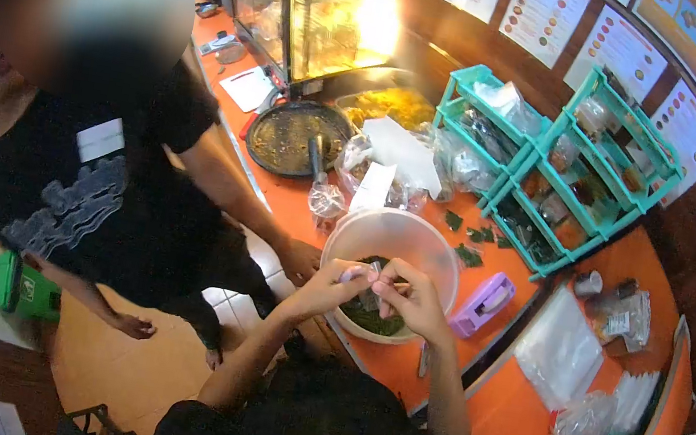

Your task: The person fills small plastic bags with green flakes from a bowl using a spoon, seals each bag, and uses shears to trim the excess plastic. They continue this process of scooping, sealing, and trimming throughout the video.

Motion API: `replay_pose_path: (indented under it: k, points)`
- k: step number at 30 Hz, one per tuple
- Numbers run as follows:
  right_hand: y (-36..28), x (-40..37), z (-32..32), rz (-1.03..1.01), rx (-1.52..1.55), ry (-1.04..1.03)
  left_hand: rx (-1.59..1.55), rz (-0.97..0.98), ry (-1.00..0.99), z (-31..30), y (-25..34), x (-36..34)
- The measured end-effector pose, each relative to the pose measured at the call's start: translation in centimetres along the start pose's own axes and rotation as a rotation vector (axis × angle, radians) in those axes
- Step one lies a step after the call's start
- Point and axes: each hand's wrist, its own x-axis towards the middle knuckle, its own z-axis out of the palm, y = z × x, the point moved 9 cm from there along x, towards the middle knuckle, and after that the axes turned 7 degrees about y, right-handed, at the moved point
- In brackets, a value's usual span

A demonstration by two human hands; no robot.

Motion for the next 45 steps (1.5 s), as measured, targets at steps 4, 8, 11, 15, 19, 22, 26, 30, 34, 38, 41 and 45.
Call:
replay_pose_path:
  k: [4, 8, 11, 15, 19, 22, 26, 30, 34, 38, 41, 45]
  points:
    - [0.9, 0.5, -1.2, -0.083, -0.017, 0.014, 0.296, 0.34, 0.122, 0.5, 1.7, 1.1]
    - [0.7, 0.8, -3.6, -0.381, -0.674, 0.424, 0.651, 0.317, 0.3, 0.6, 1.6, 1.9]
    - [1.2, 1.0, -4.3, -0.355, -0.726, 0.477, 0.837, 0.21, 0.341, 0.5, 1.9, 2.3]
    - [-0.3, 0.6, -4.4, -0.287, -0.683, 0.505, 0.877, 0.148, 0.385, 0.0, 1.7, 2.4]
    - [0.2, 0.7, -4.8, -0.325, -0.509, 0.406, 0.57, 0.473, 0.3, 1.3, 2.5, 2.3]
    - [0.0, 0.5, -6.0, -0.283, -0.373, 0.415, 0.397, 0.393, 0.089, 1.7, 0.9, 3.2]
    - [-1.6, -0.1, -7.5, -0.328, -0.473, 0.456, 0.501, 0.501, 0.151, -1.2, -0.8, 3.7]
    - [-0.8, 0.0, -6.9, -0.315, -0.579, 0.516, 0.668, 0.604, 0.434, -2.4, -0.1, 3.5]
    - [-1.7, 0.1, -4.8, -0.362, -0.617, 0.548, 0.627, 0.535, 0.246, 1.2, 6.5, 1.7]
    - [-2.6, -0.4, -4.0, -0.421, -0.721, 0.635, 0.64, 0.583, 0.24, 1.9, 3.2, 2.8]
    - [-1.9, -0.3, -4.5, -0.36, -0.713, 0.673, 0.587, 0.577, 0.267, 1.9, 3.0, 2.6]
    - [-1.5, 0.1, -4.6, -0.174, -0.613, 0.574, 0.475, 0.55, 0.297, 1.3, 3.4, 2.8]
